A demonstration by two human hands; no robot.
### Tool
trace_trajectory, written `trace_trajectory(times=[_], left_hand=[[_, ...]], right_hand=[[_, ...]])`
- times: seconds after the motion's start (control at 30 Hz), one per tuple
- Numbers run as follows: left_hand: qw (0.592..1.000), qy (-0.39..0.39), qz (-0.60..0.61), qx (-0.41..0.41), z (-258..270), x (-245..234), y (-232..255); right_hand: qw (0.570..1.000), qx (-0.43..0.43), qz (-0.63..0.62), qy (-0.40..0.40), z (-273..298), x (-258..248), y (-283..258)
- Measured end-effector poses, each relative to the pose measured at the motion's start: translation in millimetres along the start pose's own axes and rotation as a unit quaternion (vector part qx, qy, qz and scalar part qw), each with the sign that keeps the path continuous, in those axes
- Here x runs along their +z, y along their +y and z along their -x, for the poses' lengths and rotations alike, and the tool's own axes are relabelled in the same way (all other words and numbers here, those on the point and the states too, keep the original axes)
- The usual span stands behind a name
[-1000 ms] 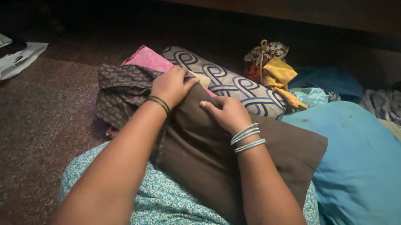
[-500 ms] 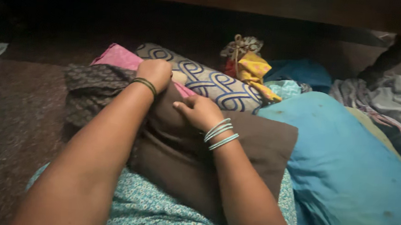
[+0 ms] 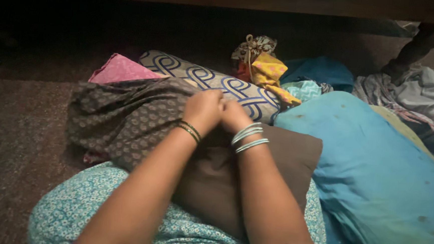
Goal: The person sits on the floor and stuffs a cylindrical pillow with fabric pieces, then covers it with a patterned cloth. They adjust the fabric to fit snugly around the pillow and smooth the surface.
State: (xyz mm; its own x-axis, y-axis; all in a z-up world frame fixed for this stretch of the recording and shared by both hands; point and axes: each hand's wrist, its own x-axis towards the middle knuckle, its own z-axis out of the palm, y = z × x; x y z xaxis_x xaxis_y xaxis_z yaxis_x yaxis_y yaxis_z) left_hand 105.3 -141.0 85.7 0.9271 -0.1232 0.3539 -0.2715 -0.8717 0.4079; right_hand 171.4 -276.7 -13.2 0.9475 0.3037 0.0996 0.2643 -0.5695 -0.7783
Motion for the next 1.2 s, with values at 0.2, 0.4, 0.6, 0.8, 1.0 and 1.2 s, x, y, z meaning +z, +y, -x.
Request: trace_trajectory(times=[0.2,0.4,0.6,0.8,1.0,1.2], left_hand=[[0.992,0.026,0.090,0.079,13.6,19.0,38.7],[0.997,0.026,0.047,0.055,21.1,43.4,40.4],[0.992,0.091,0.060,0.067,77.2,20.5,-2.7],[0.995,0.099,-0.014,-0.029,157.0,-55.0,-49.9],[0.963,-0.017,-0.134,-0.234,181.8,-71.7,-85.9],[0.975,-0.041,-0.108,-0.189,188.5,-47.4,-117.7]], right_hand=[[0.981,-0.035,0.157,-0.106,1.3,-60.5,56.1],[0.987,-0.074,-0.014,-0.141,-12.4,-42.4,93.7],[0.991,0.087,0.020,-0.098,-7.9,-23.8,51.2],[0.987,0.017,0.154,0.051,38.4,-40.9,-58.5],[0.979,-0.055,0.177,-0.082,99.1,9.9,-163.8],[0.905,-0.180,0.383,-0.037,166.1,84.4,-170.0]])
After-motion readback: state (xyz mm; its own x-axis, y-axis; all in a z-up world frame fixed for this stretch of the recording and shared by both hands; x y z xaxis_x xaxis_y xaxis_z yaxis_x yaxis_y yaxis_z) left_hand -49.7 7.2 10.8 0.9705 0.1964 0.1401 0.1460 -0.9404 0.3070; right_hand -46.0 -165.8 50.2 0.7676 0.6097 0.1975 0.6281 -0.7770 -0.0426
